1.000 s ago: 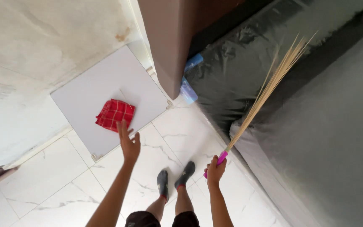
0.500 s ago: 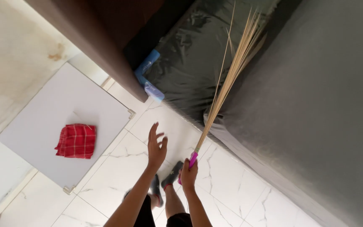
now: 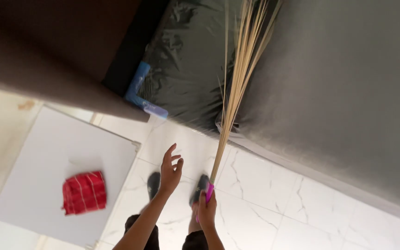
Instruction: Cleaning the mattress using a stick broom.
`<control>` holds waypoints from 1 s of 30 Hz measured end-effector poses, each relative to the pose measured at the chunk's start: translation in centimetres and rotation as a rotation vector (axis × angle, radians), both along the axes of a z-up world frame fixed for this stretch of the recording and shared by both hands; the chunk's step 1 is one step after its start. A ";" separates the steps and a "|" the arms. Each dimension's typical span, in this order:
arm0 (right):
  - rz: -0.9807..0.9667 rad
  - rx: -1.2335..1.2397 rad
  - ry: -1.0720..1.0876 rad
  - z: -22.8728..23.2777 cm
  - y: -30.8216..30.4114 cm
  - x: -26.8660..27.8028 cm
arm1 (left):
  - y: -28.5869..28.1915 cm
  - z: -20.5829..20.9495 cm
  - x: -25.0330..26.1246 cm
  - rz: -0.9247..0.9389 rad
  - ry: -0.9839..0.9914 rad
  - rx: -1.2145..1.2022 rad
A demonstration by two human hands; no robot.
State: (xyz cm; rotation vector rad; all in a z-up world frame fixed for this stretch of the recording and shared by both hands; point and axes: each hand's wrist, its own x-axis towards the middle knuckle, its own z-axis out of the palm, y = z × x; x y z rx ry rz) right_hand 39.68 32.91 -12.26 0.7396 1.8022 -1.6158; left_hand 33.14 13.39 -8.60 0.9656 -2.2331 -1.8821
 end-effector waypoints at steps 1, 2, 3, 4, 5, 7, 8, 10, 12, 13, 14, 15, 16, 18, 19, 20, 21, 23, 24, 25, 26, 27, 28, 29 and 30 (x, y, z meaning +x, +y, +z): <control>-0.019 -0.001 -0.002 -0.9 -0.4 1.3 | -1.1 0.4 0.2 -0.019 -0.002 -0.001; -0.031 0.023 -0.093 -1.8 -0.8 2.6 | -2.4 0.8 0.5 -0.048 0.005 -0.011; -0.038 0.044 -0.184 -3.0 -1.4 3.7 | -3.6 0.9 0.6 -0.072 0.013 -0.021; -0.052 0.040 -0.184 -1.4 -2.8 3.7 | -5.0 1.0 0.3 -0.086 0.013 -0.024; -0.041 0.048 -0.180 0.5 -4.0 3.5 | -6.1 1.2 -0.2 -0.098 0.030 -0.032; -0.046 0.060 -0.179 4.2 -6.2 3.5 | -7.7 1.6 -0.5 -0.126 0.044 -0.034; -0.065 0.039 -0.113 5.9 -7.2 3.6 | -8.1 1.6 -0.3 -0.129 0.039 -0.032; -0.094 0.020 -0.028 8.5 -8.0 2.1 | -8.1 1.9 -1.2 -0.141 0.054 -0.028; 0.010 0.138 0.217 10.2 -8.3 1.0 | -7.5 2.1 -1.4 -0.141 0.052 -0.004; -0.002 0.138 0.217 9.2 -7.9 1.1 | -7.1 2.3 -1.5 -0.153 0.052 -0.005; 0.049 0.200 0.270 8.3 -7.4 1.3 | -6.5 2.5 -1.6 -0.168 0.066 0.010; 0.096 0.264 0.321 7.6 -6.8 1.6 | -5.7 2.8 -1.6 -0.187 0.079 0.027; 0.079 0.267 0.318 3.7 -4.8 3.7 | -5.0 3.1 -1.4 -0.203 0.078 0.028; 0.135 0.286 -0.021 -3.7 -1.3 7.2 | -3.4 4.0 -1.9 -0.252 0.093 0.062; 0.104 0.283 -0.015 -1.8 -0.9 7.9 | -3.1 4.8 -1.9 -0.282 0.101 0.059; 0.121 0.272 -0.062 0.3 -0.5 8.8 | -2.7 5.7 -1.8 -0.305 0.077 0.062; 0.135 0.264 -0.095 2.3 0.2 8.9 | -2.0 6.7 -2.4 -0.330 0.066 0.065; 0.081 0.223 -0.133 9.6 1.0 7.7 | -1.5 8.5 -3.9 -0.376 0.098 0.057; 0.062 0.180 -0.187 13.3 1.6 7.7 | -1.0 9.3 -4.3 -0.390 0.108 0.050; 0.016 0.185 -0.169 12.5 3.4 8.6 | -0.1 10.7 -5.7 -0.433 0.132 0.057; 0.079 0.210 0.315 11.6 5.2 9.7 | 0.9 12.1 -7.1 -0.442 0.199 0.022; 0.161 0.235 0.788 10.6 6.8 11.3 | 1.9 13.4 -7.9 -0.447 0.260 -0.012; 0.122 0.258 0.798 13.5 7.5 9.9 | 3.6 15.4 -9.2 -0.489 0.278 -0.005; 0.030 0.260 0.677 16.4 8.1 9.0 | 5.2 17.4 -10.1 -0.506 0.361 -0.055; -0.059 0.252 0.555 19.3 8.8 8.1 | 7.0 19.3 -10.9 -0.521 0.446 -0.102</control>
